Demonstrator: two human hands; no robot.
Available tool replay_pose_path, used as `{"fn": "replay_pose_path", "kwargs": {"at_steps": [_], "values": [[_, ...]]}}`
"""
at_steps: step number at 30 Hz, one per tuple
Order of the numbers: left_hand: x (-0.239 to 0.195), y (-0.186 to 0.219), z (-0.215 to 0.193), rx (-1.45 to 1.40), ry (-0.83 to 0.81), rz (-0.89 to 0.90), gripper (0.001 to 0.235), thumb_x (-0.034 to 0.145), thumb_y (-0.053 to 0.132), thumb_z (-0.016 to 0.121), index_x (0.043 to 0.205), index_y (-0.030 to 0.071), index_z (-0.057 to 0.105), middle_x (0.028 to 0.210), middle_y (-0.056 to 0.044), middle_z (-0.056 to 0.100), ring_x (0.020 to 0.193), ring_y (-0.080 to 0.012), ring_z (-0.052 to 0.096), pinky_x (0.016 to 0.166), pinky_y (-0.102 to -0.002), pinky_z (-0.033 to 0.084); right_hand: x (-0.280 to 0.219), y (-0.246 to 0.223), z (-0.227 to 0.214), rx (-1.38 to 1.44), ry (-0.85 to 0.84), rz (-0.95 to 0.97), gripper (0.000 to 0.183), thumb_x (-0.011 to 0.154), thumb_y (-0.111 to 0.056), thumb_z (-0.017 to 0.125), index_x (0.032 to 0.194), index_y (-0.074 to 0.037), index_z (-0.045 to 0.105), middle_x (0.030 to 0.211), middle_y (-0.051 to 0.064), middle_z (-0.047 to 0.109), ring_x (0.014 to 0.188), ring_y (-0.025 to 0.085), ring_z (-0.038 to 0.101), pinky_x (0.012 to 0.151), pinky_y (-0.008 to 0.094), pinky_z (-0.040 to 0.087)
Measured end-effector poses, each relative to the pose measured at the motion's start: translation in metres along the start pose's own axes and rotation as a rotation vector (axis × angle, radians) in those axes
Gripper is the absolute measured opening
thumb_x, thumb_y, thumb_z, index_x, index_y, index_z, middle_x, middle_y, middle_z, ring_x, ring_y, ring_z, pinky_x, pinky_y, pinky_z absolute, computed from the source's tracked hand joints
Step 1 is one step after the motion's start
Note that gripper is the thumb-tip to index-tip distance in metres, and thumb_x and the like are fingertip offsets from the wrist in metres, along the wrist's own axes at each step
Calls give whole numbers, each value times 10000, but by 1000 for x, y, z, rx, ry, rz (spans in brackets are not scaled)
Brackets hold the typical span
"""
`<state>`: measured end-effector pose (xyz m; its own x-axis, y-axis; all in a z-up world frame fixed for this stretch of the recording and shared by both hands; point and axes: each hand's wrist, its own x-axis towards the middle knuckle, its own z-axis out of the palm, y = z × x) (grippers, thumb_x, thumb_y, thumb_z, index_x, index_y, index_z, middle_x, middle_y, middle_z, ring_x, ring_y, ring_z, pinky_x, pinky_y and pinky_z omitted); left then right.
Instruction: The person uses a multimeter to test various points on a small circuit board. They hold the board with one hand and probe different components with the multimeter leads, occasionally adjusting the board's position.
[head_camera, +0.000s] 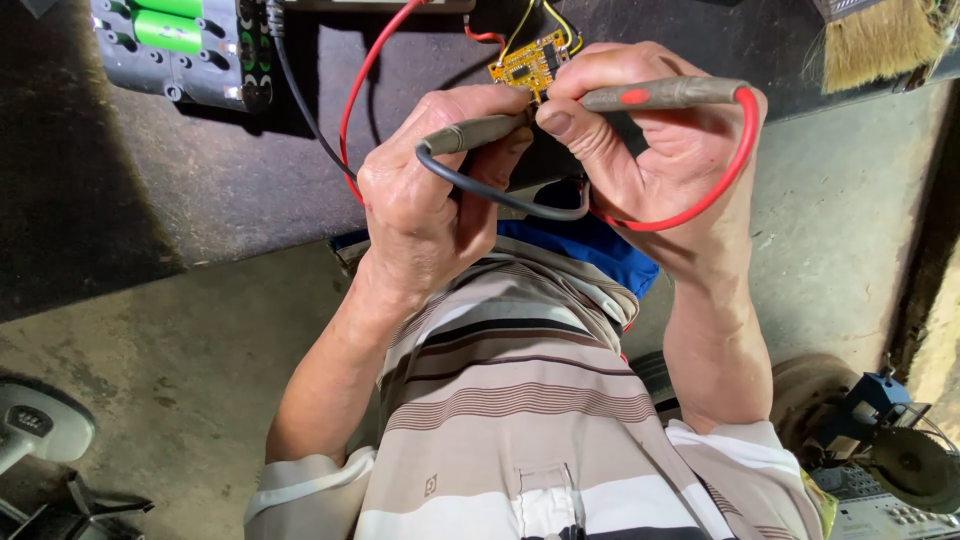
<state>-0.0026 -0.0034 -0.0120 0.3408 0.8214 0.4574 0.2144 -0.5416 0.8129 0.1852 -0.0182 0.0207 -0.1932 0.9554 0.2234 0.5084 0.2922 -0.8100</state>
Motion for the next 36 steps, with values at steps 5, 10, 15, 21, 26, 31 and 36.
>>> {"fn": "replay_pose_path", "kwargs": {"at_steps": [5, 10, 15, 21, 26, 31, 36], "values": [[6, 8, 2, 9, -31, -5, 76, 1069, -79, 566, 1135, -93, 601, 1093, -192, 688, 973, -365, 705, 905, -437, 597, 0, -4, 0, 23, 8, 15, 146, 1126, -19, 699, 1067, 111, 667, 1031, 213, 680, 1030, 368, 697, 973, 433, 560], [6, 8, 3, 53, -37, 6, 107, 1075, -15, 573, 1123, -101, 618, 1080, -200, 686, 965, -368, 704, 896, -444, 600, -7, 1, 5, 36, 63, -70, 162, 1098, -21, 668, 1103, 141, 671, 1072, 284, 693, 1055, 440, 735, 1020, 467, 591], [7, 13, 4, 32, -31, 2, 88, 1051, -100, 590, 1136, -115, 604, 1067, -212, 675, 976, -372, 715, 912, -434, 616, -18, 18, 18, 93, 295, -233, 213, 1027, -133, 683, 1062, 76, 659, 1050, 254, 715, 1038, 488, 751, 1044, 607, 594], [4, 3, 11, 63, -1, 90, 125, 1074, -9, 548, 1120, -116, 592, 1029, -231, 682, 930, -406, 729, 879, -459, 651, -49, 45, 47, 130, 452, -353, 184, 1020, -82, 683, 1149, 48, 666, 1155, 248, 660, 999, 472, 709, 877, 587, 604], [8, 8, 14, 71, -3, 92, 124, 1076, -14, 524, 1088, -124, 579, 996, -242, 669, 906, -407, 714, 849, -460, 648, -52, 43, 55, 53, 495, -356, 182, 1030, -53, 675, 1161, 64, 626, 1099, 258, 678, 1005, 466, 708, 884, 590, 608], [9, 10, 14, 88, -24, 45, 153, 1081, 20, 526, 1073, -123, 581, 988, -242, 665, 901, -393, 709, 846, -450, 629, -58, 44, 58, 4, 481, -296, 146, 1025, -30, 695, 1148, 43, 664, 1125, 233, 698, 1050, 427, 709, 967, 576, 603], [8, 10, 15, 133, -41, 54, 140, 1080, 16, 543, 1089, -117, 585, 1011, -229, 670, 908, -401, 712, 843, -457, 632, -60, 50, 61, -38, 495, -327, 152, 1000, -33, 750, 1133, 19, 697, 1134, 223, 714, 1040, 409, 723, 944, 559, 606]]}}
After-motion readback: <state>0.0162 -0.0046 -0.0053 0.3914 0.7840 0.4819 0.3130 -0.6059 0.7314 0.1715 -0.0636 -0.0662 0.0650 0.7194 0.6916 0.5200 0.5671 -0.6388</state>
